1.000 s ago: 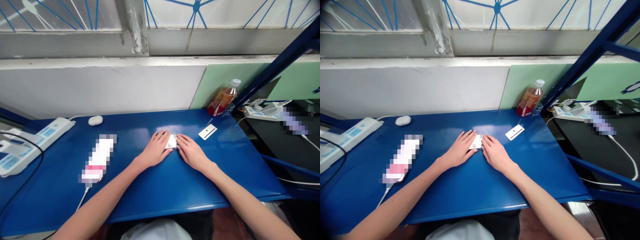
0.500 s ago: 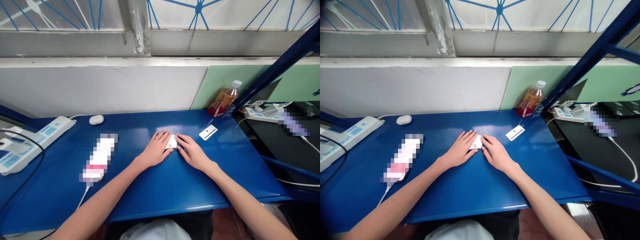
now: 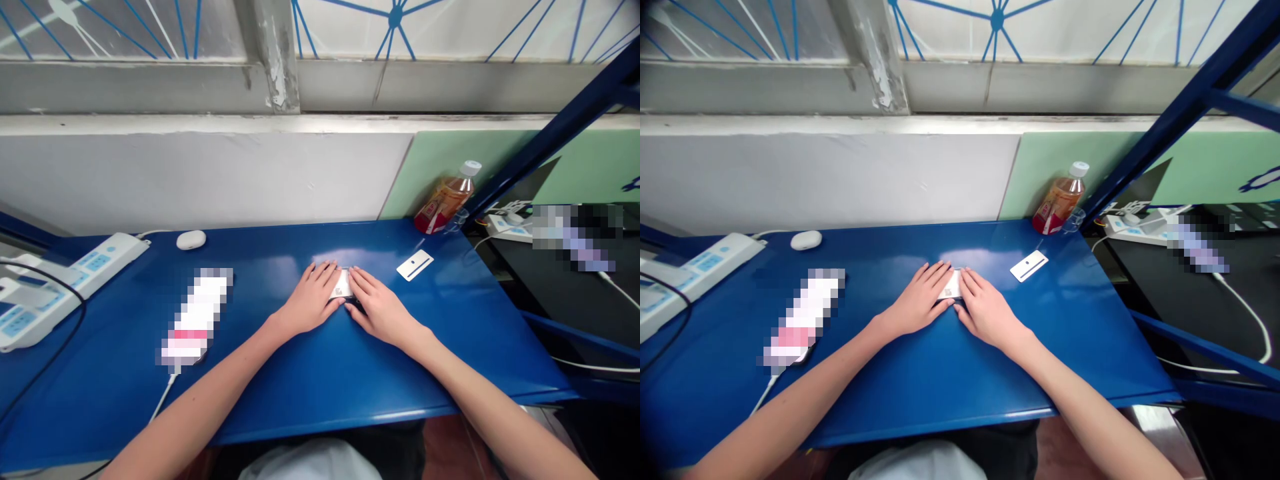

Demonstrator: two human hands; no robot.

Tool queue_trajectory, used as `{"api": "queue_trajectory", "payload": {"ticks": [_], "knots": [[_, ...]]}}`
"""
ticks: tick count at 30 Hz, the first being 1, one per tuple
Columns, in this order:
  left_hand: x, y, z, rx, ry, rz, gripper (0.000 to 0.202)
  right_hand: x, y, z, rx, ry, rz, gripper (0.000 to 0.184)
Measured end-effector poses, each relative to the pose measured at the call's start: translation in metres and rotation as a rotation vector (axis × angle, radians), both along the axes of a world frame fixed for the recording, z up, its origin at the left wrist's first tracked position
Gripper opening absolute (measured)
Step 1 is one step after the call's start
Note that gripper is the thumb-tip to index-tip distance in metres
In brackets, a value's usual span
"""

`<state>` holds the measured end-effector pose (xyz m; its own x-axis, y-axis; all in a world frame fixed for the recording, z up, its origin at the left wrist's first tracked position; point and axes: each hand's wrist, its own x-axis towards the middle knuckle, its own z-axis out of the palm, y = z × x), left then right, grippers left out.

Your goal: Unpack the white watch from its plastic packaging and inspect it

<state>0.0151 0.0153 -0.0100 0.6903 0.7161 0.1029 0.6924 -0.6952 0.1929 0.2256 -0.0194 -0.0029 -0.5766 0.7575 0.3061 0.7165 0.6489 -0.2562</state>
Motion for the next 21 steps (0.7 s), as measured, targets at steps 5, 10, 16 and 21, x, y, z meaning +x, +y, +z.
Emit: {"api": "queue_trajectory", "payload": {"ticks": [5, 10, 16, 21], "knots": [[-0.0001, -0.0004, -0.0004, -0.005, -0.001, 0.005, 0.060, -0.0023, -0.0005, 0.0053, -0.023, 0.004, 0.001, 0.058], [0.0003, -0.0005, -0.0005, 0.000, -0.009, 0.004, 0.060, -0.0017, -0.0023, 0.0044, -0.042, -0.006, -0.006, 0.060], [0.0011, -0.0002, 0.0001, 0.001, -0.021, 0.003, 0.060, -0.0007, -0.0046, 0.0012, -0.062, 0.018, -0.013, 0.067], [0.0003, -0.0001, -0.0013, 0.002, -0.008, 0.005, 0.061, -0.0057, -0.0042, 0.0060, -0.087, 0.035, -0.038, 0.063]]}}
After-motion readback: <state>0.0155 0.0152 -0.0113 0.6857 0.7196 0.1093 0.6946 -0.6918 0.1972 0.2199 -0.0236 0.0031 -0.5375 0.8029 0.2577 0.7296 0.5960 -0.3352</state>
